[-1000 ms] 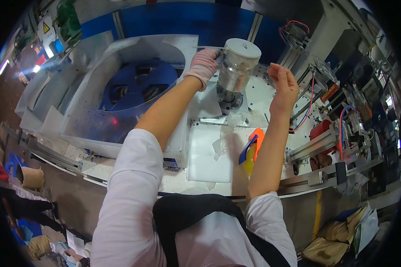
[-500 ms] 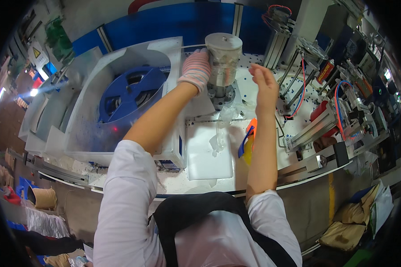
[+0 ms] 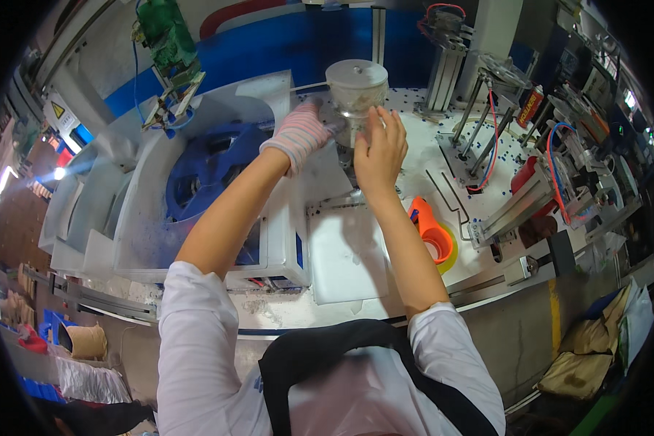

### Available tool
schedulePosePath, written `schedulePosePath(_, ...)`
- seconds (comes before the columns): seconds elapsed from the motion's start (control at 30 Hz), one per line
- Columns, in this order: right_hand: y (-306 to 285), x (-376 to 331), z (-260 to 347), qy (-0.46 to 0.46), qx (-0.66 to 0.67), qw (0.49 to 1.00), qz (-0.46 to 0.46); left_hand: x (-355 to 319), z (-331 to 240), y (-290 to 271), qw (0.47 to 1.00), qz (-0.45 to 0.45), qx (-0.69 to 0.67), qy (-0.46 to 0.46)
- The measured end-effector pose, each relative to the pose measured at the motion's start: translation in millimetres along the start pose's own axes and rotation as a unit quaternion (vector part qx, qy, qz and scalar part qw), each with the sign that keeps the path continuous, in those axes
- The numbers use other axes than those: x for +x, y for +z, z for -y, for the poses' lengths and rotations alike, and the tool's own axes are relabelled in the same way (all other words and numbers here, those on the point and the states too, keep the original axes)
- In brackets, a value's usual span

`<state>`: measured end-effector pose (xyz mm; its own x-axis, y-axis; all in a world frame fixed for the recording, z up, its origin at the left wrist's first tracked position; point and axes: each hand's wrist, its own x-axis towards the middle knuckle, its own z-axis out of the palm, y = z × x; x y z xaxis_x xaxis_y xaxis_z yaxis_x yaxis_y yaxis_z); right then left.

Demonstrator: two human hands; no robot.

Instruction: The person places a plastic bag over a vertical machine component and secures it by wrapping blue and orange tape around the bag's body and base.

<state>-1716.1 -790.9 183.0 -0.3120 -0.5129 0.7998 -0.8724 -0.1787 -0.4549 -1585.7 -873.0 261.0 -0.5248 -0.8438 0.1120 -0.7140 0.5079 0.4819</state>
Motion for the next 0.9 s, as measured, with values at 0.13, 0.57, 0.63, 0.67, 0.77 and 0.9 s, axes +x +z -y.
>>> schedulePosePath(0.13, 14.4, 11.4, -3.2, 0.02, 0.059, 0.998, -0.018, 26.3, -19.5, 21.7, 0.977, -0.04, -0.21, -0.014)
schedulePosePath(0.57, -6.8, 41.0, -31.1, 0.084, 0.052, 0.993, 0.058, 62.6, 7.3, 37.2, 0.914, -0.089, -0.395, 0.017)
schedulePosePath(0.63, -3.0, 24.5, -23.2, 0.089, 0.097, 0.988, 0.083, 59.0, 3.0, 37.7, 0.916, -0.061, -0.397, 0.016)
schedulePosePath(0.67, -1.7, 11.7, -14.5, 0.091, 0.119, 0.984, 0.094, 55.5, -3.2, 34.2, 0.916, -0.048, -0.398, 0.016)
schedulePosePath(0.77, -10.4, -52.2, 36.0, -0.062, 0.268, 0.906, 0.321, 51.6, -3.4, 33.8, 0.914, -0.056, -0.401, 0.033)
schedulePosePath(0.9, -46.2, -49.2, 39.3, -0.037, 0.317, 0.854, 0.412, 57.5, -0.7, 40.5, 0.944, -0.109, -0.313, -0.01)
